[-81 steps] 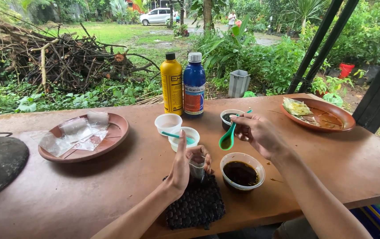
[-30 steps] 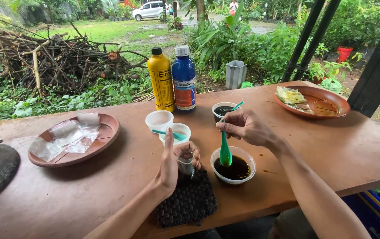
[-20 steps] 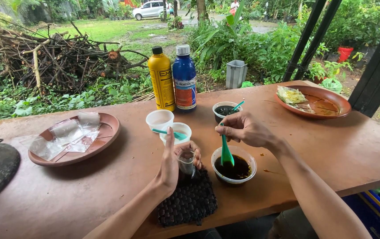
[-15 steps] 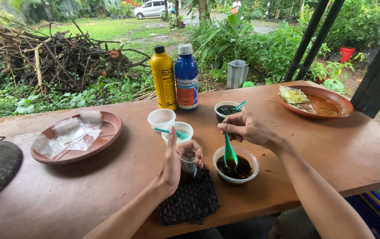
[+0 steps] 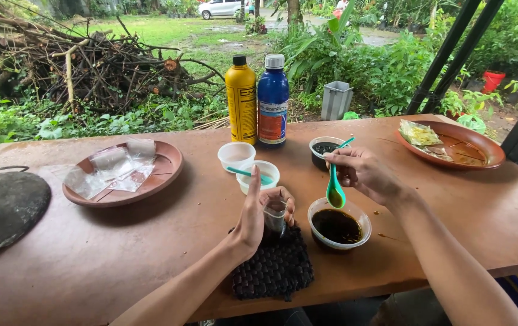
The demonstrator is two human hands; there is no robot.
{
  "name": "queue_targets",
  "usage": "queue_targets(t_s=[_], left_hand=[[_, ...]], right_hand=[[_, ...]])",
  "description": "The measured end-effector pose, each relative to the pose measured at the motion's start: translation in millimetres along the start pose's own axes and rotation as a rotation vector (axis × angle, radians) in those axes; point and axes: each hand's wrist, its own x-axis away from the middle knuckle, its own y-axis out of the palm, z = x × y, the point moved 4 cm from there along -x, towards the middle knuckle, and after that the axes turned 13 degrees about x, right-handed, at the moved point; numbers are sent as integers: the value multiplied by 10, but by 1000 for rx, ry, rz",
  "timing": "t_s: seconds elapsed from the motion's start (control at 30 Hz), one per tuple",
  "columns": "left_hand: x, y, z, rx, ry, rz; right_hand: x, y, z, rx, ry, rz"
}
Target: Filling small, narrow plastic bags with a dark liquid using a small spoon for precise measurement and containment.
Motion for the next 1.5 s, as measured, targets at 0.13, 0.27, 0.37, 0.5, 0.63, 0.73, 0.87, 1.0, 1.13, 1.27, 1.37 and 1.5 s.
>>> queue_targets(t_s=[0.13, 0.27, 0.37, 0.5, 0.63, 0.73, 0.87, 1.0, 1.13, 1.27, 1.37, 1.5], left_hand=[[-3, -17, -15, -23, -10, 5], [11, -1, -8, -19, -11, 6], [-7, -13, -16, -22, -13, -4], [3, -8, -5, -14, -19, 6], [13, 12, 11, -27, -16, 1], [-3, -10, -2, -24, -21, 3], [20, 13, 17, -26, -10, 7], [30, 25, 18, -28, 2, -4], [32, 49, 40, -12, 8, -5], [-16, -16, -30, 31, -4, -23], [13, 9, -13, 32, 0, -31], [62, 116, 87, 24, 3, -46]], right_hand=[[48, 41, -69, -1, 15, 42], [73, 53, -111, 2, 21, 81], [58, 59, -102, 0, 21, 84], [81, 72, -108, 1, 26, 88], [80, 64, -102, -6, 19, 97], [74, 55, -99, -12, 14, 107], [35, 30, -90, -15, 3, 128], [53, 60, -109, -44, 1, 173], [46, 174, -244, -65, -20, 191], [151, 407, -499, -53, -23, 207], [176, 541, -561, 2, -61, 218], [183, 687, -659, 69, -142, 253]])
